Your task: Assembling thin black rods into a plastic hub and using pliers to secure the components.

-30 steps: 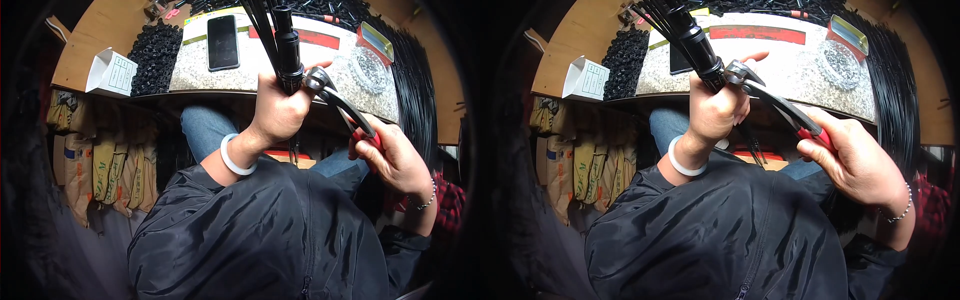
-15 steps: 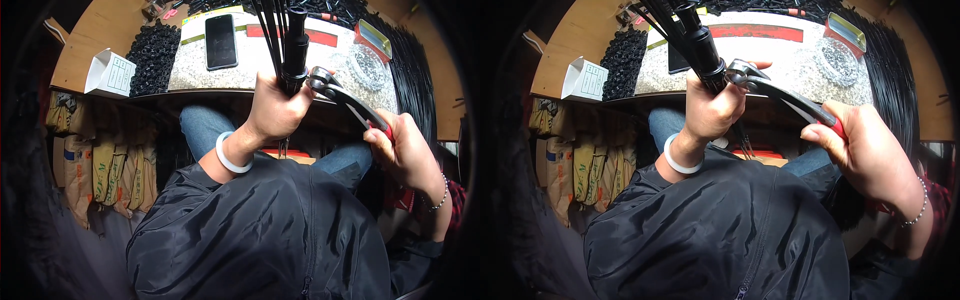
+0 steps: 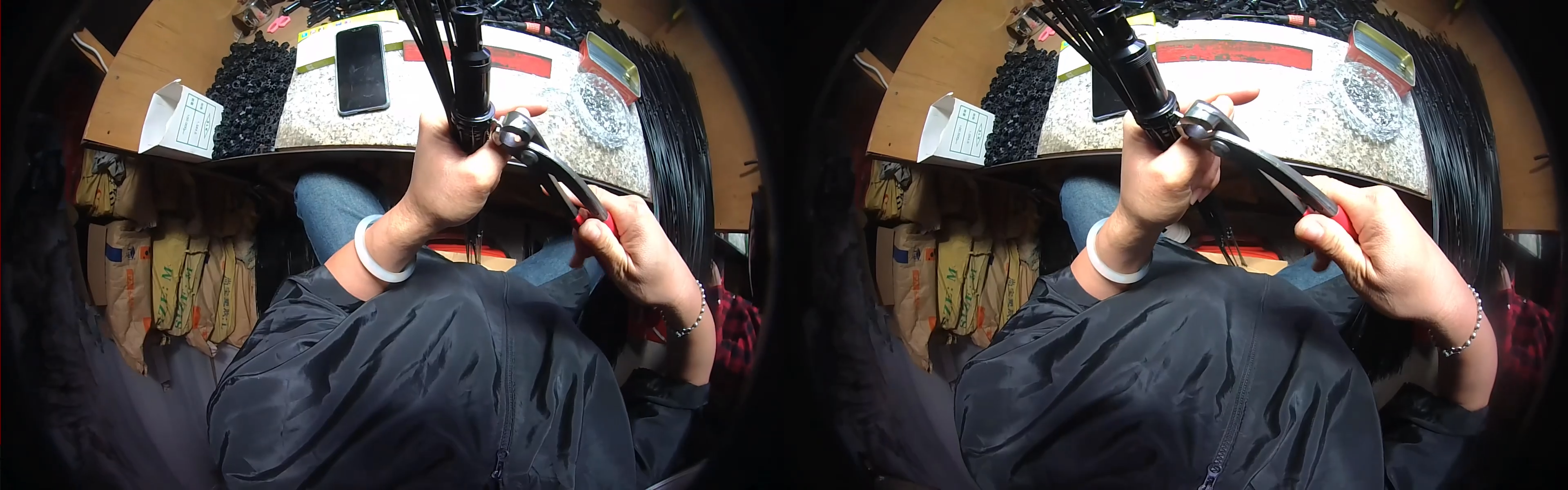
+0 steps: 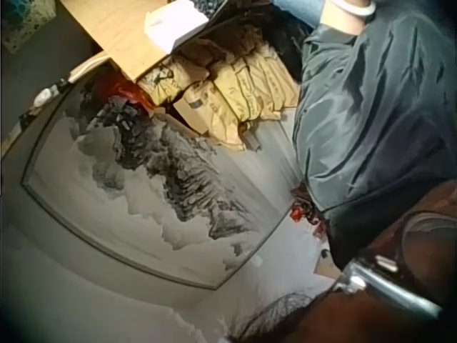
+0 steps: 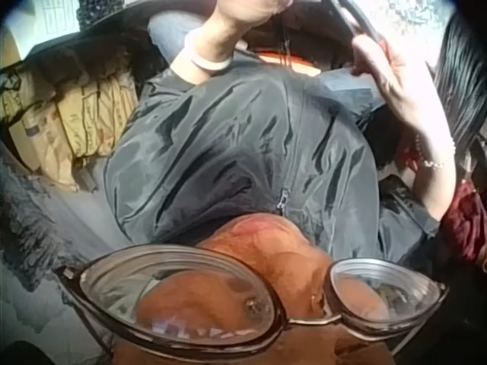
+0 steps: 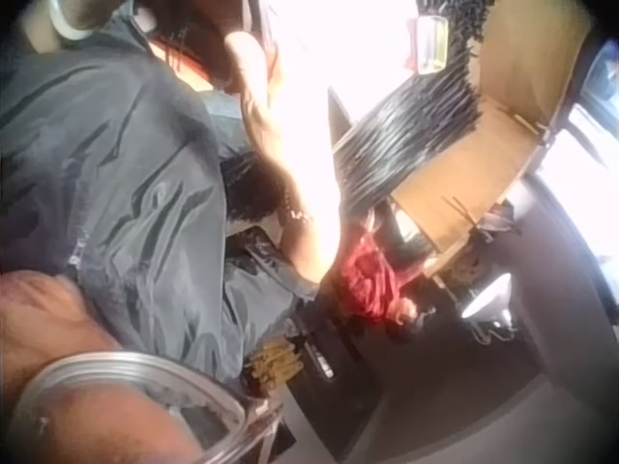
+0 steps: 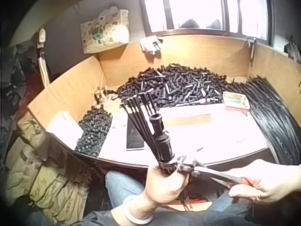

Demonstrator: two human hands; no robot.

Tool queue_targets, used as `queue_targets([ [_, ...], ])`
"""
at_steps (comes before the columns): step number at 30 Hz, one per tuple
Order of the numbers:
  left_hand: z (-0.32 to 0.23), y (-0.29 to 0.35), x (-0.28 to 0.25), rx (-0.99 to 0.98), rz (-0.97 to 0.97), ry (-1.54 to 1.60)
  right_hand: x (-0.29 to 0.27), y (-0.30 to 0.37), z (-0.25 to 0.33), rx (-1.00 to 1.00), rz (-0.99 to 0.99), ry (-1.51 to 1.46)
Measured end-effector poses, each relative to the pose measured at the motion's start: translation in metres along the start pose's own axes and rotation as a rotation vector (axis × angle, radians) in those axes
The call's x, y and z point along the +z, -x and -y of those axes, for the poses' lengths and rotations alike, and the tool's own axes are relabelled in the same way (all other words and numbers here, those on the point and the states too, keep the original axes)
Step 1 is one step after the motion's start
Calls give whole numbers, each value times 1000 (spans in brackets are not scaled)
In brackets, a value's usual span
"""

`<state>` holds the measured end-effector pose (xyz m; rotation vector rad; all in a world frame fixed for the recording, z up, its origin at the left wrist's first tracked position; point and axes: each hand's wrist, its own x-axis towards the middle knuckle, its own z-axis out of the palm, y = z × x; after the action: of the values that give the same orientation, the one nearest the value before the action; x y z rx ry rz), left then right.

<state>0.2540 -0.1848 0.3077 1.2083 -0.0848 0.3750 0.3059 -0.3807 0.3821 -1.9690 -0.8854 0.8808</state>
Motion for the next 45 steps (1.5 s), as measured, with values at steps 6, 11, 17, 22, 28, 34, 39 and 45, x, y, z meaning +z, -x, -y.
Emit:
queue_targets([
  [6, 5, -1, 3, 10, 1, -65, -10, 6, 21, 136, -26, 224],
  [11, 2, -1, -1, 212, 77, -228, -15, 7, 32, 228, -22, 291],
  [17, 1, -11, -16, 446, 25, -469, -11, -7, 11, 66, -63, 328],
  [22, -22, -15, -44, 171, 46, 349, -8, -37, -93, -94, -362, 491],
  [28, -24, -8, -44, 137, -68, 306, 6, -69, -132, -191, -713, 1195],
  [34, -30, 13, -32, 192, -456, 267, 85, 14, -32, -304, 250, 363],
  [39, 18, 42, 1, -110, -197, 1051, 96, 1, -45, -545, -607, -471],
  [45, 52, 103, -8, -847, 322, 540, 62, -7, -82, -904, -508, -749],
])
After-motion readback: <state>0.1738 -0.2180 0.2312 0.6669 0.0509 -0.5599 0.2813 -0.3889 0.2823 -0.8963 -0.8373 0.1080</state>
